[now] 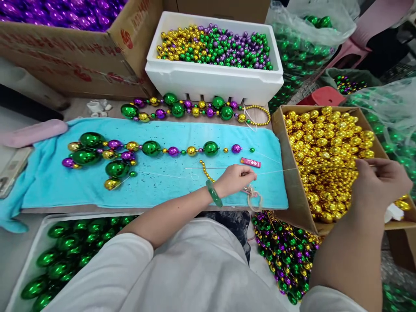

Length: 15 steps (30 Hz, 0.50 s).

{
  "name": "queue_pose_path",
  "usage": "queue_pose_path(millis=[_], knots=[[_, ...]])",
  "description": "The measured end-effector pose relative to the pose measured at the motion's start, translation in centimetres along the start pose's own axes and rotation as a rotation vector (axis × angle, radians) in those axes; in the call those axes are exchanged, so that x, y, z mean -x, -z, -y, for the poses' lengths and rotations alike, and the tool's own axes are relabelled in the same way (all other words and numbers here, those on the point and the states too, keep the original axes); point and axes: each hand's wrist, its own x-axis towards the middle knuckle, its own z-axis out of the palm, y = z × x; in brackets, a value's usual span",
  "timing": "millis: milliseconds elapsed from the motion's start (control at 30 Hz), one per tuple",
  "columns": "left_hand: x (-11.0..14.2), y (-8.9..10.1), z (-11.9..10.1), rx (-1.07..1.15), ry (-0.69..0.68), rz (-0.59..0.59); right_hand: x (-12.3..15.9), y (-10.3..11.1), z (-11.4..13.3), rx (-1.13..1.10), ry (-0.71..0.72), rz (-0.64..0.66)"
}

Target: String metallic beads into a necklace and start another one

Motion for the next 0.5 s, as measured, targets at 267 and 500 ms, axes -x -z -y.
queue_pose_path(millis=[267,500], knots=[[-0.1,0.5,1.4,-0.013,0.016,0.007,-0.1,-1.1,-2.1,0.468,-0.071,0.421],[-0.7,0.1,1.3,0.064,0.015,0.037,9.9,-1.1,8.3,-0.214,0.503,1.057]])
